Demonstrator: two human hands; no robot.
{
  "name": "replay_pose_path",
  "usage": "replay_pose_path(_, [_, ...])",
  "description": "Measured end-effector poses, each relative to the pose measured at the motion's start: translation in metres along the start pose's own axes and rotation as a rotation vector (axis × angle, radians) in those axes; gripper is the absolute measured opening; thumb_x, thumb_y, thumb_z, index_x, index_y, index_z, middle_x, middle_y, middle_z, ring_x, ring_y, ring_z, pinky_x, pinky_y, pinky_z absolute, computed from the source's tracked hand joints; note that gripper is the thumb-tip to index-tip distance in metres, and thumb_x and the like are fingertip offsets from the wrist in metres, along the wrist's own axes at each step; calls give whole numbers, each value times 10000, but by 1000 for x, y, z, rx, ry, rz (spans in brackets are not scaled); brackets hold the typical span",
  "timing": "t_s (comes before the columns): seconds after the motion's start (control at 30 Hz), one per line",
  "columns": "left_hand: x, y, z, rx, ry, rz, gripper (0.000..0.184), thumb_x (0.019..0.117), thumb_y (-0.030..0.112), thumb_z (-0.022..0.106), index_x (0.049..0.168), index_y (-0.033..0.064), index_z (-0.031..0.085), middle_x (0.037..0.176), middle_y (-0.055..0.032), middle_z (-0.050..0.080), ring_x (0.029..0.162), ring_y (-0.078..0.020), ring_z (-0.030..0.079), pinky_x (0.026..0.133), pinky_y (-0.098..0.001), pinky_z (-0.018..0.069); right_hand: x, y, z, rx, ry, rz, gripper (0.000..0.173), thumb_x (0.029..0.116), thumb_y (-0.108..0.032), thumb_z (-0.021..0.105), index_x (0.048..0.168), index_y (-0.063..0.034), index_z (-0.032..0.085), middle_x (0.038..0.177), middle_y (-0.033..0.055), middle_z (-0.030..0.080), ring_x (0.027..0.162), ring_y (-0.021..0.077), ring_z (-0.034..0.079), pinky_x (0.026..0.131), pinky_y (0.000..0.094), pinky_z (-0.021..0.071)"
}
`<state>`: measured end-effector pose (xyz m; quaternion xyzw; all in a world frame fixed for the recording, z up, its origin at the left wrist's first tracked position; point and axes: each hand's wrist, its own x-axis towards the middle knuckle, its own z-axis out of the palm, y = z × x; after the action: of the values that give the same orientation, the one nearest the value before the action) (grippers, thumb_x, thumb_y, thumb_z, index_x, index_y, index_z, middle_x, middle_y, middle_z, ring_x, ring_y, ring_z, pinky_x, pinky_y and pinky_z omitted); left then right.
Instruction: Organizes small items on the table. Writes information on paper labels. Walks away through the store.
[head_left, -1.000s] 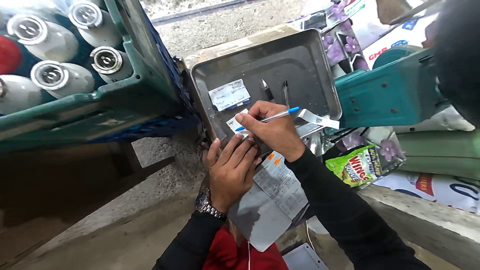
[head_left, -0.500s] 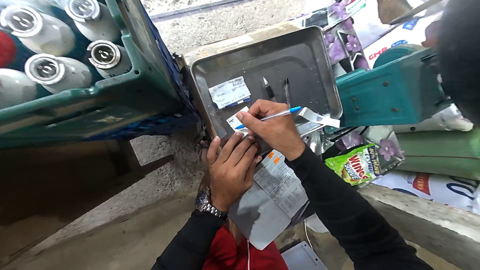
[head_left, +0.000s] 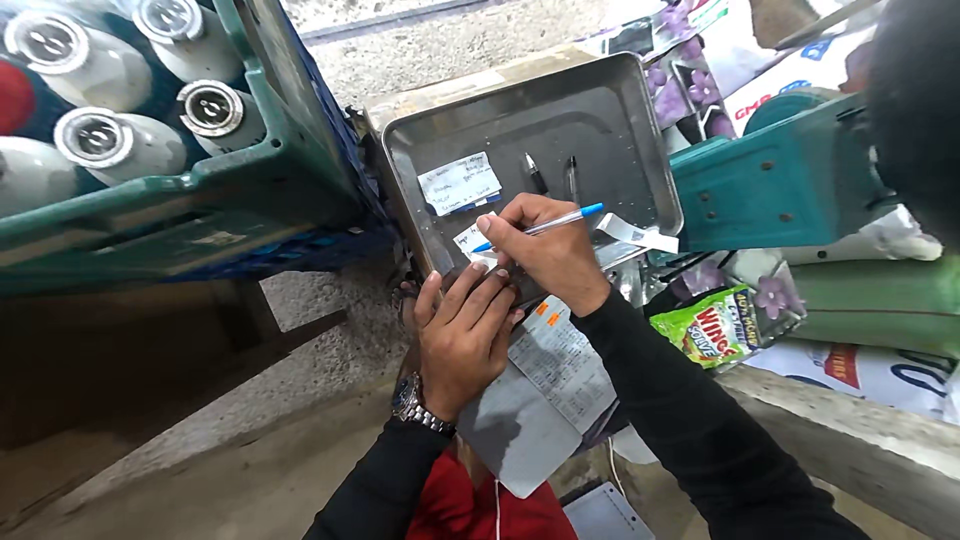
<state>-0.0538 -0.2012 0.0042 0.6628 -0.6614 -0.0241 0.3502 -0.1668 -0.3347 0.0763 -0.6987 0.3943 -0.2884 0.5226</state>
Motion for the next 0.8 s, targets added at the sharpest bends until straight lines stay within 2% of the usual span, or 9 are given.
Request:
replay_pose_path(0.07, [0,0,0,1,0,0,273,1006,360,605,1200,261,770,1386,77,654,1429,-157,470,1256,-561,197,-3,0,-1,-12,3,-3,257,997,-193,669,797,-43,608,571,56,576,418,132,523,385,241,446])
replay_pose_path(0.27, [-1,0,0,4,2,1,268,998,367,618,1195,268,771,1383,85,655,1426,-153,472,1257,-565,195,2,4,-2,57,10,5,247,1012,-228,668,850,-46,634,601,74,621,425,155,549,378,244,466])
replay_pose_path(0.33, [0,0,0,4,1,2,267,999,365,616,1194,267,771,1383,86,655,1426,-154,472,1255,-564,198,4,4,-1,38,19,9,238,1005,-215,677,845,-45,635,611,68,622,441,149,561,389,246,479])
replay_pose_path(0.43, [0,-1,1,-1,5,1,269,997,366,616,1193,268,771,1380,88,656,1424,-154,473,1255,-561,202,17,8,1,10,33,24,209,981,-197,710,851,-34,694,653,39,675,518,117,620,464,259,526])
replay_pose_path(0.5, [0,-1,1,-1,5,3,269,997,367,616,1190,265,773,1380,85,656,1426,-158,472,1254,-560,201,15,8,1,6,36,16,229,983,-201,703,828,-36,666,619,44,644,483,121,591,432,250,504])
replay_pose_path(0.6, [0,-1,0,-6,1,3,264,995,360,621,1188,266,774,1377,85,658,1421,-160,477,1251,-563,210,21,11,0,16,43,27,203,978,-186,711,857,-25,687,657,36,675,530,112,627,467,258,530])
replay_pose_path(0.8, [1,-1,0,-12,4,2,260,994,356,623,1185,266,774,1375,86,660,1418,-161,481,1250,-567,210,21,11,0,6,51,26,204,975,-182,712,845,-27,692,660,34,671,538,113,631,484,263,545])
